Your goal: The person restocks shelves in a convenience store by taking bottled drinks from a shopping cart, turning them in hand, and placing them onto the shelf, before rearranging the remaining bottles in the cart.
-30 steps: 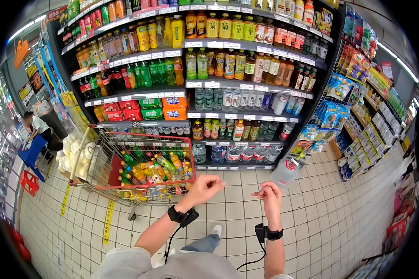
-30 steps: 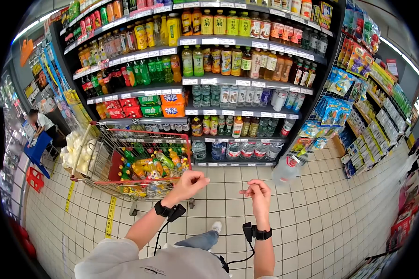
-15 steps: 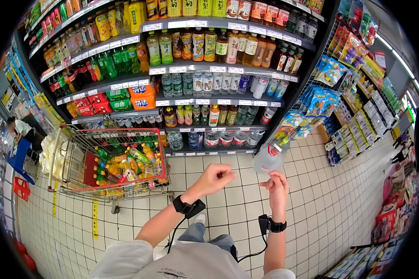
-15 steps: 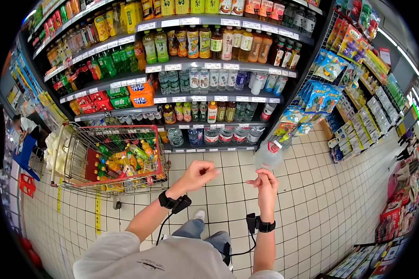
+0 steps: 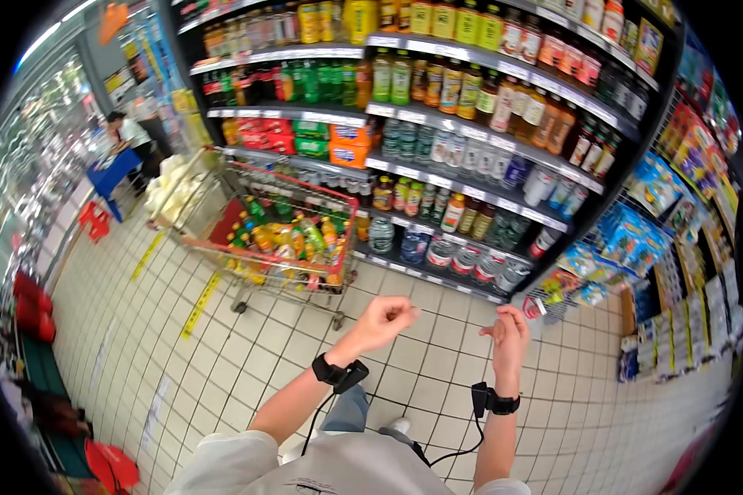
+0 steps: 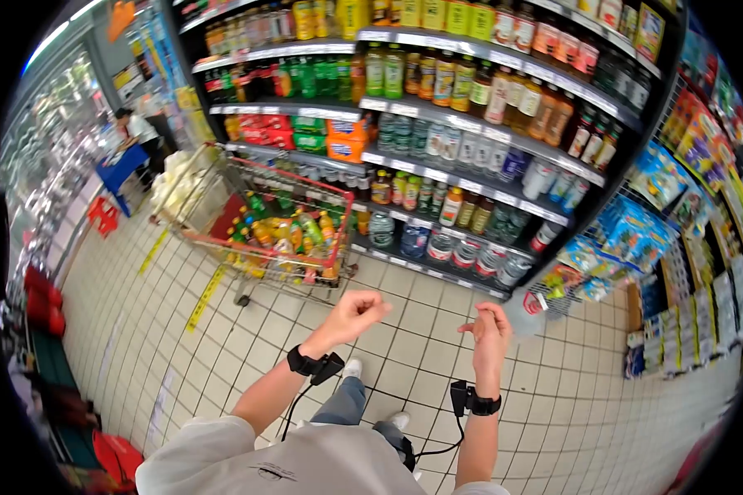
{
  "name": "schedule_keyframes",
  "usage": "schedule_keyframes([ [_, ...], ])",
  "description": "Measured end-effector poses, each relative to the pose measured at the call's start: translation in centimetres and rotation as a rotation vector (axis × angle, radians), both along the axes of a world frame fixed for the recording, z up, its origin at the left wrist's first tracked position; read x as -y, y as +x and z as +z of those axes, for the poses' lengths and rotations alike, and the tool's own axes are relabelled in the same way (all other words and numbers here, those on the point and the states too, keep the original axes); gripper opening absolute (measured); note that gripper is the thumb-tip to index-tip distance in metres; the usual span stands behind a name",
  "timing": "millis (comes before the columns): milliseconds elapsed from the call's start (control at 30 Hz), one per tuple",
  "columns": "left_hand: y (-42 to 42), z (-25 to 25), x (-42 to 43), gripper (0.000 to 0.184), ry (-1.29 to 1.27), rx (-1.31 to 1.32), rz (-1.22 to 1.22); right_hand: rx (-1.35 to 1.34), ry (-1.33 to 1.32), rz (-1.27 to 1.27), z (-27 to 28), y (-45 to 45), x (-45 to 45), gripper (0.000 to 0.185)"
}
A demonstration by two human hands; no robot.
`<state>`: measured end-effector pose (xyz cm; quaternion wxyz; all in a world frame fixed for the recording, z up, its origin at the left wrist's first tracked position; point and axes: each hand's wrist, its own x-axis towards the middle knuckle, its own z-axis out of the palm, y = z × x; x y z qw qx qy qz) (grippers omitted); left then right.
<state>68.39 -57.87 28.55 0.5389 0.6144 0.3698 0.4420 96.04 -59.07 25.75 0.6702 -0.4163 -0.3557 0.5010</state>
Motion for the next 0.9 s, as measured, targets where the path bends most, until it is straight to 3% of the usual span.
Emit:
schedule_keyframes([
  [367,-3.4,-0.1,6.7,0.008,-0.001,0.037,0.015,0.017,-0.032,0.050,-0.1,-1.7,3.4,0.005],
  [567,-6.6,-0.5,7.4,0.008,-0.012,0.019,-0.029,-0.042,-0.063,0.081,-0.3,-5.0,4.2,0.013],
  [900,-9.7,-0.2,8.7,0.006,0.023,0.013,-0.049,-0.022,-0.029,0.134,1.4,-8.0,4.9,0.006],
])
